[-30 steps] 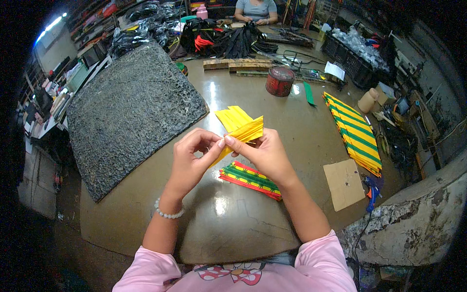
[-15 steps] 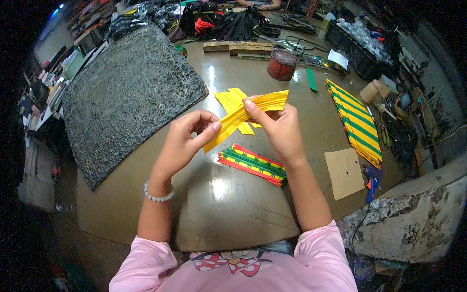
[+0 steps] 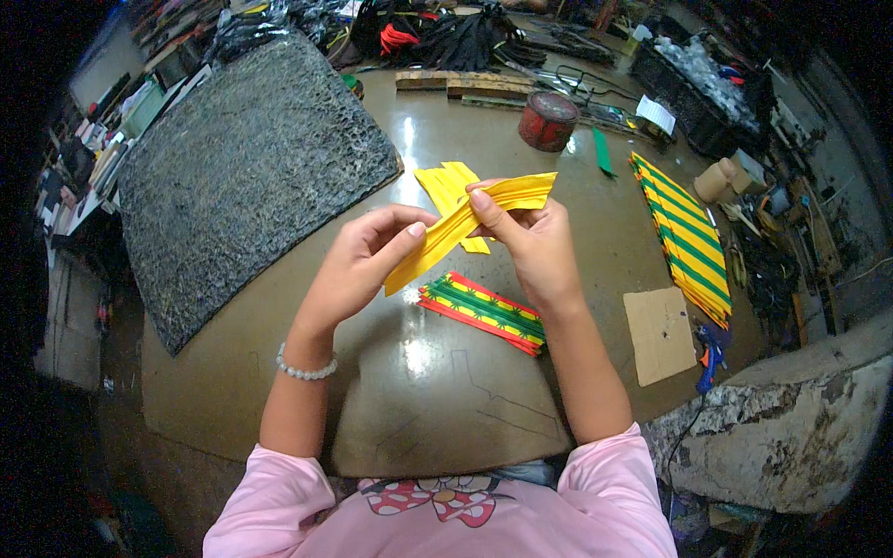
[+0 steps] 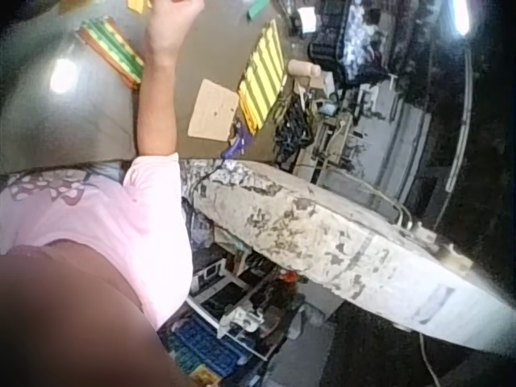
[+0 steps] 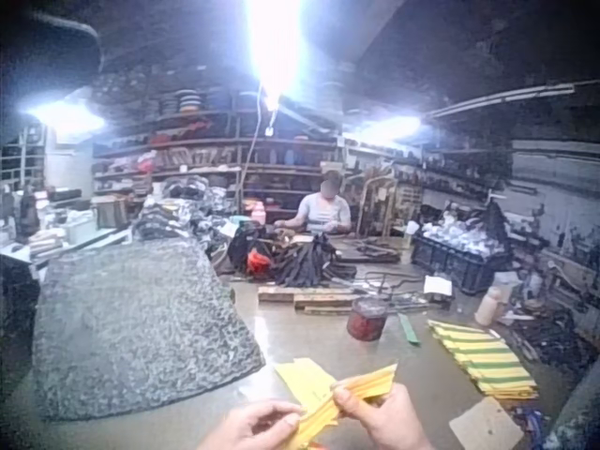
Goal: The person assembles decorative strips by layering yellow and patterned green-red-yellow pieces on a table. They pick up, align, and press the strips together, then stack the completed units. The process repeats with additional strips throughout the clip.
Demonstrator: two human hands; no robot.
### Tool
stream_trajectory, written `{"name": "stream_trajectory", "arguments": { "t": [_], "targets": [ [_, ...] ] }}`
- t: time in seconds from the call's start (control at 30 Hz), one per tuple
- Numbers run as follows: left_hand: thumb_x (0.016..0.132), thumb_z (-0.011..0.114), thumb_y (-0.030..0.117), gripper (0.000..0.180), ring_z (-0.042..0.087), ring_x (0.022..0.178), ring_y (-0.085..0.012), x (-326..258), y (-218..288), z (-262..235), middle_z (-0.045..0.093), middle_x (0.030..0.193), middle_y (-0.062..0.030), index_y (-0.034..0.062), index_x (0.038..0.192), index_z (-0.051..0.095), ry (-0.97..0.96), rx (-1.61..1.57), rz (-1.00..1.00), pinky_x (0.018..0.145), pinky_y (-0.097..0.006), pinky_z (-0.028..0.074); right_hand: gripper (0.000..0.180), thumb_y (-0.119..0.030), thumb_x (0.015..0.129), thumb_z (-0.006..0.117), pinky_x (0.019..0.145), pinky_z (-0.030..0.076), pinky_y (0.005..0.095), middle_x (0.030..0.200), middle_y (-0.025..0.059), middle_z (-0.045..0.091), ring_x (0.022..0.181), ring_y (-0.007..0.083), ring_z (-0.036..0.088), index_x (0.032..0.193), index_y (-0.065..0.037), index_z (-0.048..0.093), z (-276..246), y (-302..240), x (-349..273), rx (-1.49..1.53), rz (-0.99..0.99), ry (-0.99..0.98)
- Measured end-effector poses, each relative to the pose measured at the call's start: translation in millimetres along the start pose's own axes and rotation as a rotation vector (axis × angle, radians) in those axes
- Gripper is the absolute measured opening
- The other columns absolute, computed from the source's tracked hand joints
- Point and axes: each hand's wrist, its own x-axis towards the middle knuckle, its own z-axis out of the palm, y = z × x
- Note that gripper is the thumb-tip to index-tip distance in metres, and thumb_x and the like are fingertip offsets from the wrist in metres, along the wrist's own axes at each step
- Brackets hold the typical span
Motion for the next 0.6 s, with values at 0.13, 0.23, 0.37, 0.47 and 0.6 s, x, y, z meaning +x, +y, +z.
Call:
{"name": "stream_trajectory", "arguments": {
  "t": [0.13,0.23,0.37,0.47,0.6],
  "targets": [
    [0.096,0.067,0.021,0.027,0.059,0.075,-0.0070,-1.0,3.2,1.0,0.070,0.091,-0.0052,-0.0013,0.111,0.070,-0.040,0.138,-0.005,0.070,-0.024,0.050,0.025,-0.018,0.095,0.070,0.079,0.057,0.0301,0.101,0.0087,0.071,0.089,0.0149,0.068,0.112,0.001,0.068,2.3,1.8,-2.1,-0.017,-0.003,-0.061],
    [0.093,0.070,0.019,0.023,0.062,0.075,-0.0090,-1.2,2.6,4.7,0.071,0.089,-0.0072,-0.0017,0.103,0.073,0.064,0.246,0.100,0.069,-0.025,0.050,0.025,-0.017,0.095,0.071,0.079,0.057,0.0301,0.101,0.0092,0.072,0.089,0.0147,0.068,0.111,0.002,0.069,4.7,0.6,-4.4,-0.054,0.032,-0.090],
    [0.088,0.074,0.015,0.020,0.066,0.078,-0.0117,-0.9,0.8,4.7,0.072,0.089,-0.0092,-0.0023,0.099,0.074,0.178,0.245,0.148,0.070,-0.027,0.052,0.028,-0.019,0.092,0.074,0.078,0.057,0.0280,0.098,0.0086,0.073,0.085,0.0135,0.069,0.109,0.003,0.070,6.4,-1.9,-4.7,-0.075,0.054,-0.075],
    [0.087,0.075,0.013,0.018,0.067,0.079,-0.0125,-0.5,0.7,2.5,0.073,0.090,-0.0093,-0.0022,0.098,0.074,0.196,0.203,0.140,0.071,-0.027,0.053,0.029,-0.018,0.091,0.076,0.077,0.057,0.0271,0.096,0.0084,0.073,0.083,0.0129,0.069,0.108,0.004,0.070,5.8,-3.7,-3.6,-0.066,0.077,-0.087],
    [0.088,0.075,0.013,0.018,0.066,0.077,-0.0105,-0.6,1.0,2.2,0.073,0.090,-0.0082,-0.0025,0.098,0.074,0.148,0.168,0.099,0.070,-0.025,0.053,0.023,-0.011,0.090,0.075,0.074,0.057,0.0287,0.097,0.0092,0.071,0.083,0.0141,0.067,0.107,0.003,0.068,3.7,-4.5,-3.3,-0.031,0.108,-0.128]
  ]
}}
